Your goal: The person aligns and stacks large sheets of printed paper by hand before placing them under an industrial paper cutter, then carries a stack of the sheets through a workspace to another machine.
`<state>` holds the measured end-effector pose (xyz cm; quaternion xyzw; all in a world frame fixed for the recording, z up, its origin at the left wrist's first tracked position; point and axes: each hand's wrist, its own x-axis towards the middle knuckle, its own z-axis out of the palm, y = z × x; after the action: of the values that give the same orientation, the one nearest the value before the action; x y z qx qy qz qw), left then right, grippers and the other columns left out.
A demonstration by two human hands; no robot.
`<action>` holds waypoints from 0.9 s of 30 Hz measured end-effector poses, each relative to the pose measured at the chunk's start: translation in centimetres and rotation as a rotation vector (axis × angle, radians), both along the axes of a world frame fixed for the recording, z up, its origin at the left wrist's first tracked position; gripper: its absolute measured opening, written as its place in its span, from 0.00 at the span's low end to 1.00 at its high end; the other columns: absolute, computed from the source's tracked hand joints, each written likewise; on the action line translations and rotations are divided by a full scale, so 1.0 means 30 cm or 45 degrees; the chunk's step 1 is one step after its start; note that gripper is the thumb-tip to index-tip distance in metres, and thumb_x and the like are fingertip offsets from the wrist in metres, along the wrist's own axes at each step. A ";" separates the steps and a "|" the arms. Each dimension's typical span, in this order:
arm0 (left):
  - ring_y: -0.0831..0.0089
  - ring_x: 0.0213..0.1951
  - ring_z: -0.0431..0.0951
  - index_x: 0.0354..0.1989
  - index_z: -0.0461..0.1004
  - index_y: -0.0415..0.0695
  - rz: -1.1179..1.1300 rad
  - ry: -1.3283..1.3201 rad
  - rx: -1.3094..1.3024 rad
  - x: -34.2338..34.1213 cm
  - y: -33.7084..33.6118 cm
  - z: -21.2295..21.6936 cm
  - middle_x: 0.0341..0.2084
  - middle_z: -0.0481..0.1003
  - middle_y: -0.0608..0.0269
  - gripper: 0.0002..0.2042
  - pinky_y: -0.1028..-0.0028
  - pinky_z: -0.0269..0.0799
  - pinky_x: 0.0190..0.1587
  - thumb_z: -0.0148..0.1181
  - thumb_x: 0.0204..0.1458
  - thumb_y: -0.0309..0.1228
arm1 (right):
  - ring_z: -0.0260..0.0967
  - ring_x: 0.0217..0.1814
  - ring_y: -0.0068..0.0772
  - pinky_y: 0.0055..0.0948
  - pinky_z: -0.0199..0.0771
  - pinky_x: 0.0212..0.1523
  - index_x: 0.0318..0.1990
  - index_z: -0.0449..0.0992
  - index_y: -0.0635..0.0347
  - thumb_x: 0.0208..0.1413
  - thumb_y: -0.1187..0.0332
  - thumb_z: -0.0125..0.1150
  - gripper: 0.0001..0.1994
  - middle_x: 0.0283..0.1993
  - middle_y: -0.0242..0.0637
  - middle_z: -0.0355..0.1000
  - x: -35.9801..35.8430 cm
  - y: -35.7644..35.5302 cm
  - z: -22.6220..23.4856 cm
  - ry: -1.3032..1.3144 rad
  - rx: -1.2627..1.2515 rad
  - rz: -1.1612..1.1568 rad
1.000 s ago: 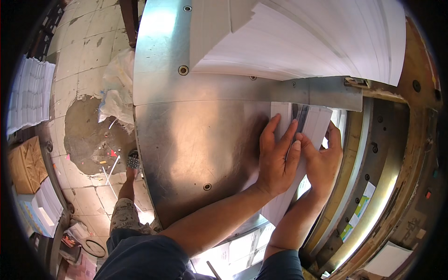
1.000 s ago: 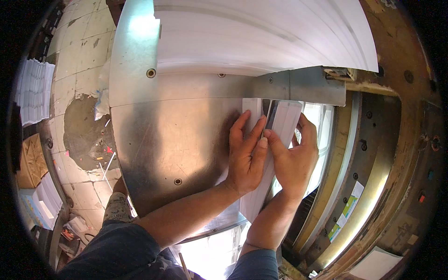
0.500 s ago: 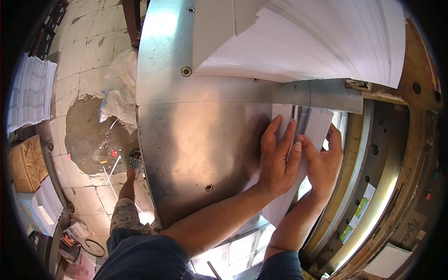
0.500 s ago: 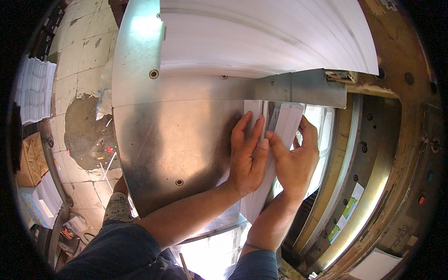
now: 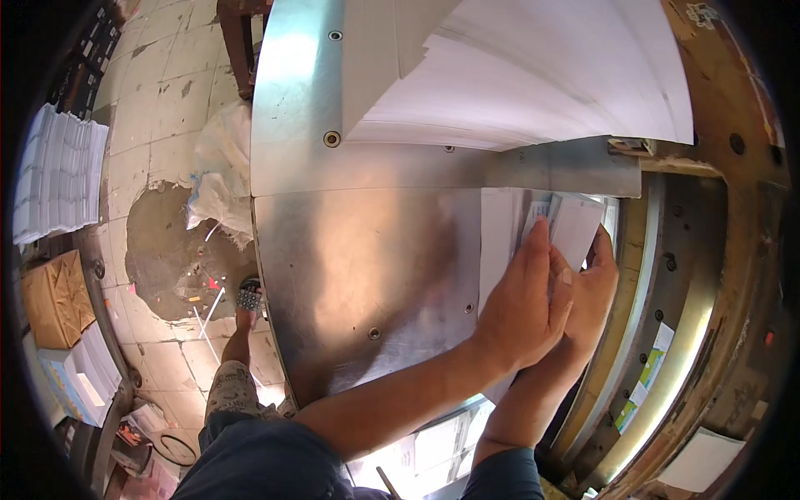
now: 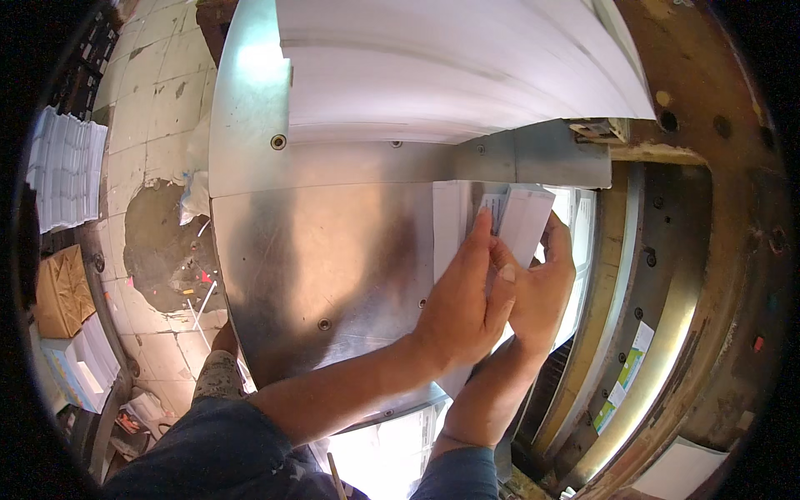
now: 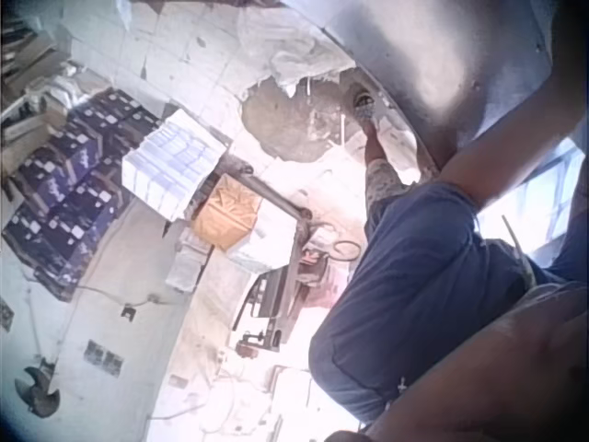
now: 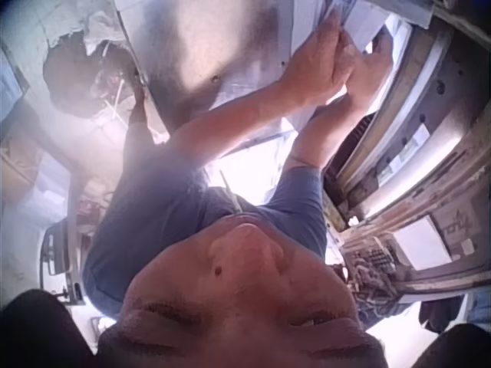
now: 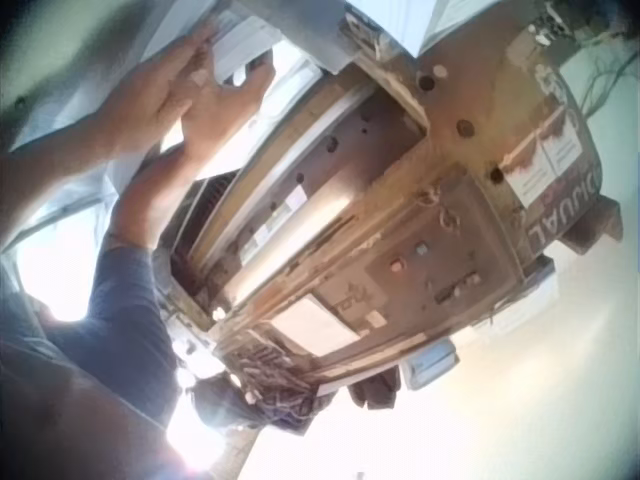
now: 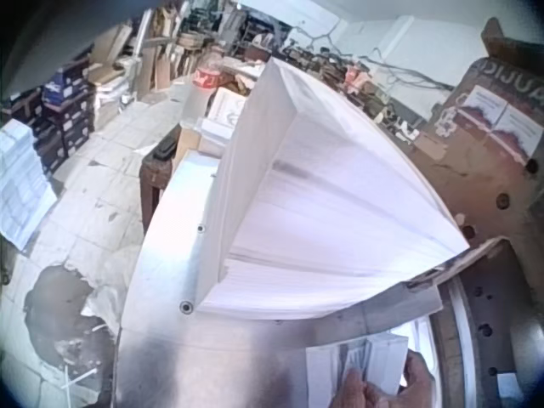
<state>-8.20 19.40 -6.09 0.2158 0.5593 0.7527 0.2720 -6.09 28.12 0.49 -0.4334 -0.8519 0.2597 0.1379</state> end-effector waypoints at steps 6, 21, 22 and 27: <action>0.48 0.66 0.59 0.68 0.45 0.26 -0.214 -0.425 -0.028 0.002 0.004 0.079 0.62 0.59 0.33 0.35 0.63 0.58 0.65 0.43 0.65 0.45 | 0.72 0.46 0.31 0.29 0.72 0.47 0.54 0.71 0.70 0.43 0.72 0.71 0.28 0.46 0.45 0.76 0.016 0.021 0.004 0.057 -0.061 -0.083; 0.66 0.73 0.40 0.71 0.40 0.32 -0.249 -0.831 0.412 0.093 0.048 -0.079 0.71 0.44 0.52 0.35 0.71 0.37 0.72 0.36 0.68 0.49 | 0.60 0.60 0.53 0.42 0.62 0.62 0.55 0.68 0.69 0.38 0.70 0.71 0.32 0.55 0.50 0.64 0.022 -0.032 -0.048 0.075 0.257 0.055; 0.65 0.73 0.39 0.71 0.40 0.32 -0.239 -0.838 0.408 0.086 0.041 -0.066 0.71 0.44 0.52 0.35 0.71 0.37 0.72 0.36 0.68 0.49 | 0.60 0.61 0.53 0.43 0.61 0.62 0.55 0.68 0.69 0.39 0.70 0.71 0.32 0.55 0.50 0.64 0.018 -0.039 -0.033 0.080 0.245 0.062; 0.68 0.73 0.40 0.71 0.43 0.33 -0.316 -1.034 0.497 0.062 0.038 -0.103 0.71 0.46 0.54 0.35 0.71 0.34 0.72 0.36 0.68 0.50 | 0.62 0.59 0.55 0.44 0.63 0.61 0.55 0.68 0.69 0.39 0.71 0.69 0.31 0.54 0.51 0.65 0.008 -0.060 -0.025 0.158 0.343 0.093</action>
<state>-6.33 20.55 -9.18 0.0158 0.2256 0.8292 0.5112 -5.85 26.33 -0.25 -0.3629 -0.8841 0.1741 0.2375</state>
